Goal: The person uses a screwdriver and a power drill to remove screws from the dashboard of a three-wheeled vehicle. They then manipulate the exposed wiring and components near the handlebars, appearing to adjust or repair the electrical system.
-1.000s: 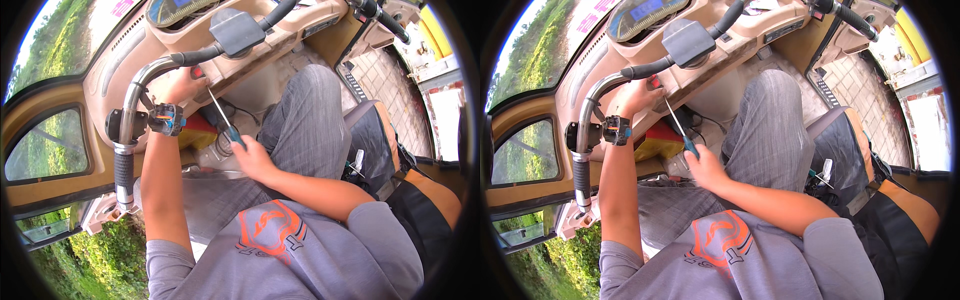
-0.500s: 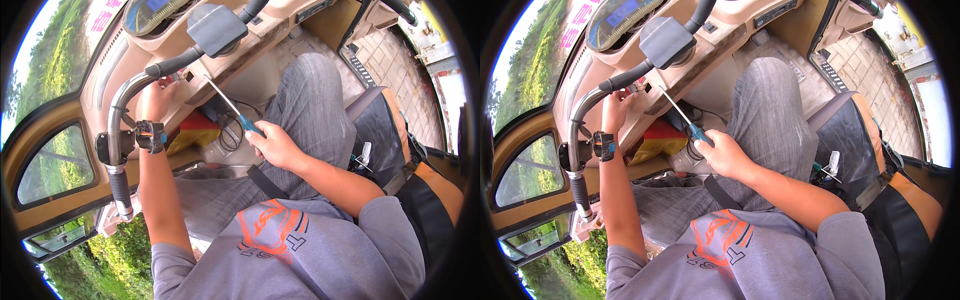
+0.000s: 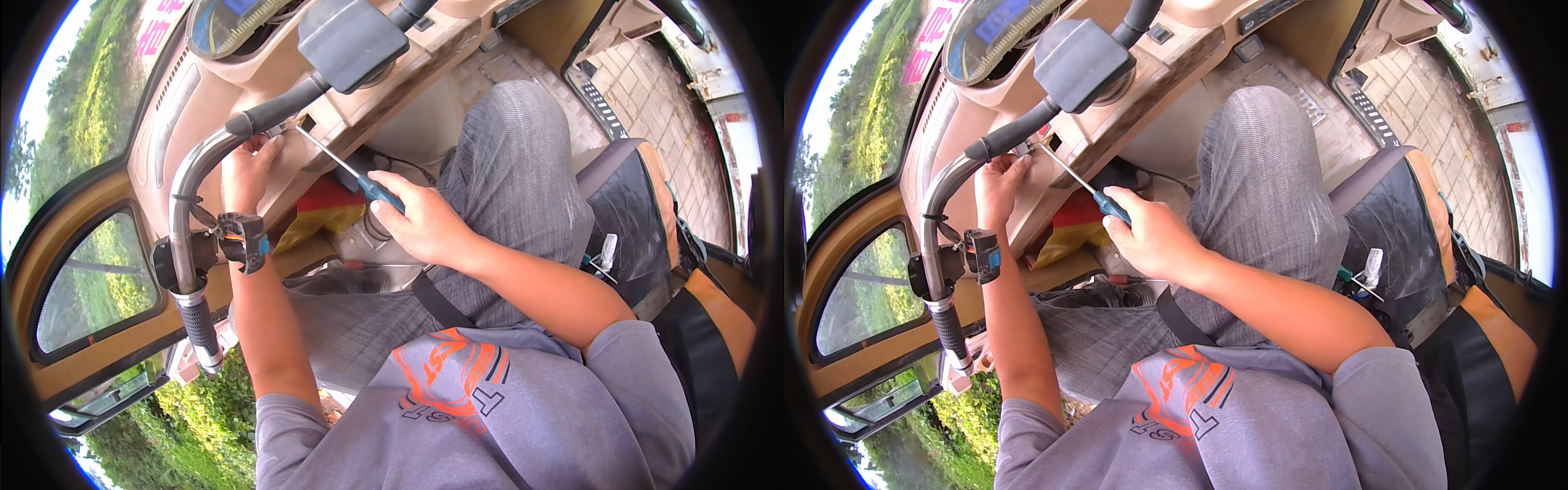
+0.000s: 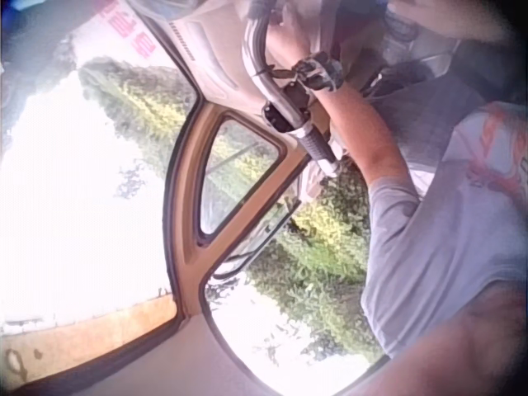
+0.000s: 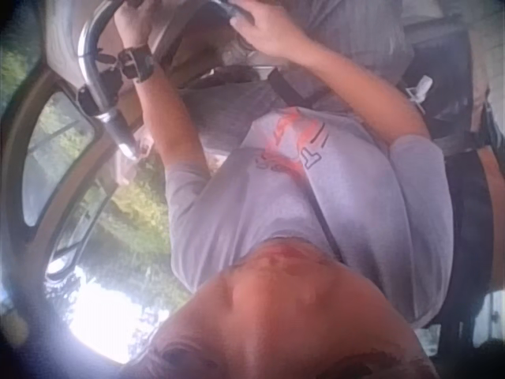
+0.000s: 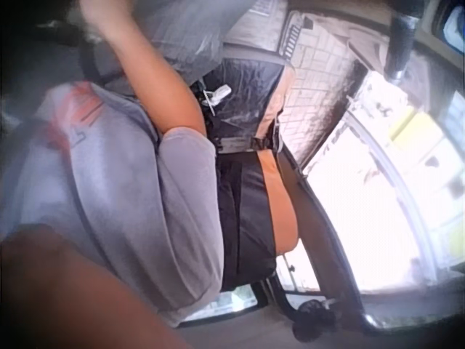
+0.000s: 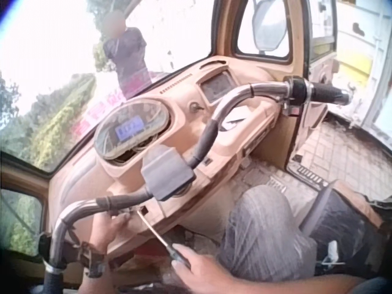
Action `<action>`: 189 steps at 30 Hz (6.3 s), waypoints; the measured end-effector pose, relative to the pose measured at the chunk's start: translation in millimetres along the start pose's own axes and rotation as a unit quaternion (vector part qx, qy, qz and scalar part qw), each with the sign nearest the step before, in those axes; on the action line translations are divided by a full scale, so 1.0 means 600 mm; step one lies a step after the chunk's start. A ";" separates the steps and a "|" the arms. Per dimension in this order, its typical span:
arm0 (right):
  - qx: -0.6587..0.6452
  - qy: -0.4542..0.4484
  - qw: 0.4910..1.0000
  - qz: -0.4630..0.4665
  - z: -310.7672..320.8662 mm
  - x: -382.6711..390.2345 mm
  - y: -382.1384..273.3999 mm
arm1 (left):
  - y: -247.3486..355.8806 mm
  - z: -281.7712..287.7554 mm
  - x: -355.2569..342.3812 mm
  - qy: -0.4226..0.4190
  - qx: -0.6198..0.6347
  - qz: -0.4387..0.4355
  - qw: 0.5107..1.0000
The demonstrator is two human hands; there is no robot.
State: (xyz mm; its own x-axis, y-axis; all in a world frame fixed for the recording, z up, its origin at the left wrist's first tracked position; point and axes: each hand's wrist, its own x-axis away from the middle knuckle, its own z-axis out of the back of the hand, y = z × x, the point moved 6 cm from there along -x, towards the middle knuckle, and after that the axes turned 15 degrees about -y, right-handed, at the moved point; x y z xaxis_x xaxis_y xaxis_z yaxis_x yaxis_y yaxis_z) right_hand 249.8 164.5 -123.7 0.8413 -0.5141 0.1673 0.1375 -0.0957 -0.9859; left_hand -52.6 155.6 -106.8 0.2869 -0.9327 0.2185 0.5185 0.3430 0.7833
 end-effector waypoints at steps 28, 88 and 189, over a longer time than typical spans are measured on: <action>0.077 0.024 0.996 0.045 -0.036 -0.033 -0.005 | 0.025 -0.020 0.005 0.015 0.046 -0.051 0.998; 0.044 -0.069 0.996 -0.030 0.003 -0.046 -0.026 | 0.103 -0.044 0.038 0.089 -0.264 -0.091 0.956; -0.151 -0.110 0.978 -0.087 0.002 -0.056 -0.003 | 0.097 -0.085 0.038 0.067 -0.279 -0.154 0.945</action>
State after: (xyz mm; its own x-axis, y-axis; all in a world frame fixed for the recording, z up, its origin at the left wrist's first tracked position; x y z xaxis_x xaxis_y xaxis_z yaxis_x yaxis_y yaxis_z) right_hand 221.8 182.7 -127.4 0.9158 -0.2736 0.2941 0.1566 -0.4309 -0.8887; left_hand 25.2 160.3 -85.9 0.1337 -0.9882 -0.0751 0.9278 0.0982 0.3599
